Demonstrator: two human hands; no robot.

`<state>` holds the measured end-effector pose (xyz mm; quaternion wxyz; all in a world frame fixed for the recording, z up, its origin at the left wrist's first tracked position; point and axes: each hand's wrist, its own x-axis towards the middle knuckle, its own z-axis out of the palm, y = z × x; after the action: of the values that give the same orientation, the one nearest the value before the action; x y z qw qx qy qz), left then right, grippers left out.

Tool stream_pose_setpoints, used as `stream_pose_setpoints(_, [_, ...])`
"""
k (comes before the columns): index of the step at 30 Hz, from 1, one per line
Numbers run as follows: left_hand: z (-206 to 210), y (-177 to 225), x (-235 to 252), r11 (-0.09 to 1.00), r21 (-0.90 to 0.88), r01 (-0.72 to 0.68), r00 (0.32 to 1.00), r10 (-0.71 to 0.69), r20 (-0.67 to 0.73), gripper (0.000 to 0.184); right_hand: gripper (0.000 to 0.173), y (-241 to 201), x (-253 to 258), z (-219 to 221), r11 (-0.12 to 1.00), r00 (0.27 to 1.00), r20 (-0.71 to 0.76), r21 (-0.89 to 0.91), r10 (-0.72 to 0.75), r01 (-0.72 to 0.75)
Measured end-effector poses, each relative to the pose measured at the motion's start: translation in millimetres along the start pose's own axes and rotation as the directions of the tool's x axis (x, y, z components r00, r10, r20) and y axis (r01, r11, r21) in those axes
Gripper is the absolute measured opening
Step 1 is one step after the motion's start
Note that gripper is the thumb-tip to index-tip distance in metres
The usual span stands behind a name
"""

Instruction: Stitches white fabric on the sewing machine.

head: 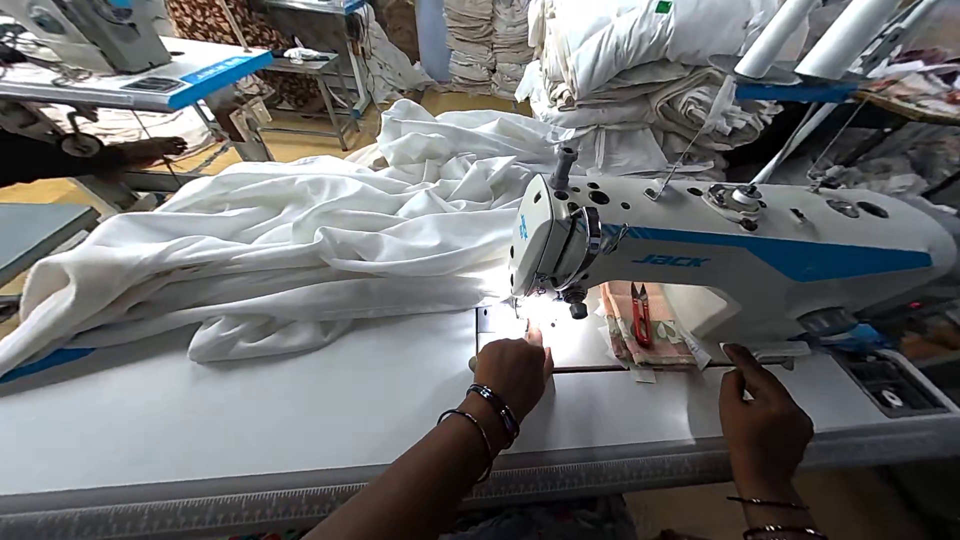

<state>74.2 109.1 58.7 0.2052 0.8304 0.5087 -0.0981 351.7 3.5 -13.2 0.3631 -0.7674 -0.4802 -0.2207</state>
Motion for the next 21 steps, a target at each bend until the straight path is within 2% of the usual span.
stream_pose_setpoints(5, [4,-4,-3,1.000,0.008,-0.001,1.000,0.001,0.001,0.055,0.032,1,-1,-1,0.999,1.000,0.019,0.035,0.025,-0.026])
stream_pose_setpoints(11, [7,-7,-6,1.000,0.010,-0.017,0.999,0.017,-0.044,0.053,0.036,6,-2,2,0.997,0.996,-0.070,0.037,-0.061,0.064])
stream_pose_setpoints(15, [-1,-3,-2,0.999,0.033,-0.004,1.000,0.003,0.016,0.053,0.039,7,-1,3,0.997,0.996,-0.062,0.038,-0.065,0.068])
stream_pose_setpoints(21, [-5,-1,3,0.999,0.047,0.021,0.999,-0.022,0.030,0.051,0.042,6,0,3,0.996,0.994,-0.072,0.026,-0.083,0.085])
